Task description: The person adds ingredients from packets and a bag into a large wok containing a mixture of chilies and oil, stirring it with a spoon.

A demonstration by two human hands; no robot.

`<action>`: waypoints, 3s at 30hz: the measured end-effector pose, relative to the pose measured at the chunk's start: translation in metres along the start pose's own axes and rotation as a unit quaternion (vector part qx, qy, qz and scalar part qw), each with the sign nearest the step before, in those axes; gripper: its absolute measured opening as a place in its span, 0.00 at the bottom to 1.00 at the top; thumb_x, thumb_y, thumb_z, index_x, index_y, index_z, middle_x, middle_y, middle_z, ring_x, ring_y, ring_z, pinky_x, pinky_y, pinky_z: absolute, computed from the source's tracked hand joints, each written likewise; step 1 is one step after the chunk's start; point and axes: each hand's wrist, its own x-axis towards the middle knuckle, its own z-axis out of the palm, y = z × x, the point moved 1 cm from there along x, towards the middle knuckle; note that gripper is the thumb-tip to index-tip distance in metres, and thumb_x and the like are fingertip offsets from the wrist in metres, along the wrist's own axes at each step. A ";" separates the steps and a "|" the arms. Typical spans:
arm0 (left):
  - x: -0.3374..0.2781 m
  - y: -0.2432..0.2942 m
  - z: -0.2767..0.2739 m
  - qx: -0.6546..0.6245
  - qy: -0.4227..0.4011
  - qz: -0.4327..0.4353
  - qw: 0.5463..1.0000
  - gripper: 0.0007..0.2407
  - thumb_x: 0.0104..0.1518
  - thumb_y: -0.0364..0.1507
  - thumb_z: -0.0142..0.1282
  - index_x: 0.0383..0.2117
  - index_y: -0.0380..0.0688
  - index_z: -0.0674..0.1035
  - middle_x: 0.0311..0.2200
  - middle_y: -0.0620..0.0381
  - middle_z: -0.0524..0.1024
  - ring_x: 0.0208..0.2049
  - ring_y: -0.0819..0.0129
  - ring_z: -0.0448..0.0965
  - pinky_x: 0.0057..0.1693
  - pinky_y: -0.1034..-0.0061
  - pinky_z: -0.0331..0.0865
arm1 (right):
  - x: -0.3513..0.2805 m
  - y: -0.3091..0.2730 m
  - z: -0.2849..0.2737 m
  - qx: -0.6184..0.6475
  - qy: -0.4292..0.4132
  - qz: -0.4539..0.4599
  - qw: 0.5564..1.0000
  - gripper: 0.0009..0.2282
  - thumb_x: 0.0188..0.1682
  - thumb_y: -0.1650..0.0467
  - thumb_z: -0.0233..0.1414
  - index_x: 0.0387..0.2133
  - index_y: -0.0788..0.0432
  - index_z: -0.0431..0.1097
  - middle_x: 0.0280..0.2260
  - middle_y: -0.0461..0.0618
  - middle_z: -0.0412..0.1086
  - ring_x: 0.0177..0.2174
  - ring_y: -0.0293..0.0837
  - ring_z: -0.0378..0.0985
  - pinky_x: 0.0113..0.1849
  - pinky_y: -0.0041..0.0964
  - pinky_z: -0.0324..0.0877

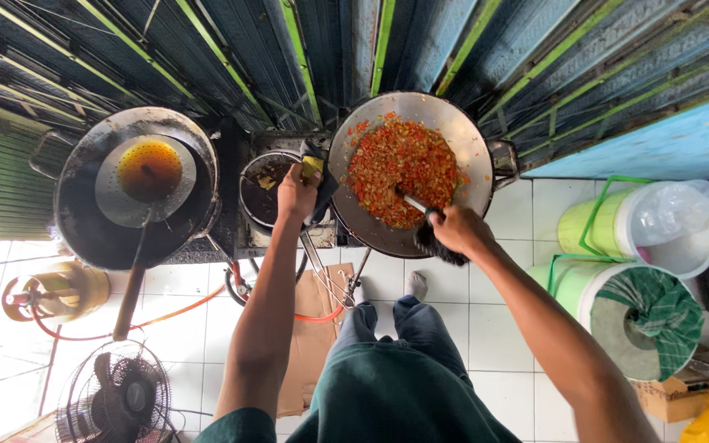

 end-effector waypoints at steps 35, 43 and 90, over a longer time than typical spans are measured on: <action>0.007 -0.004 0.008 0.026 -0.009 -0.041 0.999 0.13 0.59 0.37 0.59 0.45 0.46 0.77 0.37 0.46 0.82 0.39 0.50 0.82 0.46 0.62 0.74 | -0.080 0.061 -0.079 -0.273 0.187 -0.077 0.941 0.16 0.58 0.61 0.45 0.46 0.60 0.72 0.32 0.58 0.77 0.24 0.55 0.82 0.24 0.50 0.74; 0.011 -0.008 0.008 0.009 -0.015 -0.008 1.000 0.14 0.58 0.37 0.60 0.47 0.45 0.77 0.39 0.48 0.82 0.40 0.53 0.83 0.47 0.64 0.74 | 0.020 0.038 -0.041 -0.201 0.072 -0.083 0.973 0.16 0.55 0.61 0.49 0.29 0.57 0.79 0.28 0.56 0.78 0.30 0.56 0.82 0.34 0.53 0.76; 0.006 -0.019 0.012 -0.026 0.006 -0.006 1.000 0.14 0.56 0.38 0.62 0.42 0.45 0.77 0.34 0.46 0.82 0.37 0.52 0.83 0.44 0.64 0.73 | -0.001 -0.002 -0.007 -0.184 0.059 -0.084 0.978 0.17 0.59 0.60 0.44 0.34 0.58 0.77 0.28 0.58 0.77 0.29 0.56 0.83 0.33 0.53 0.75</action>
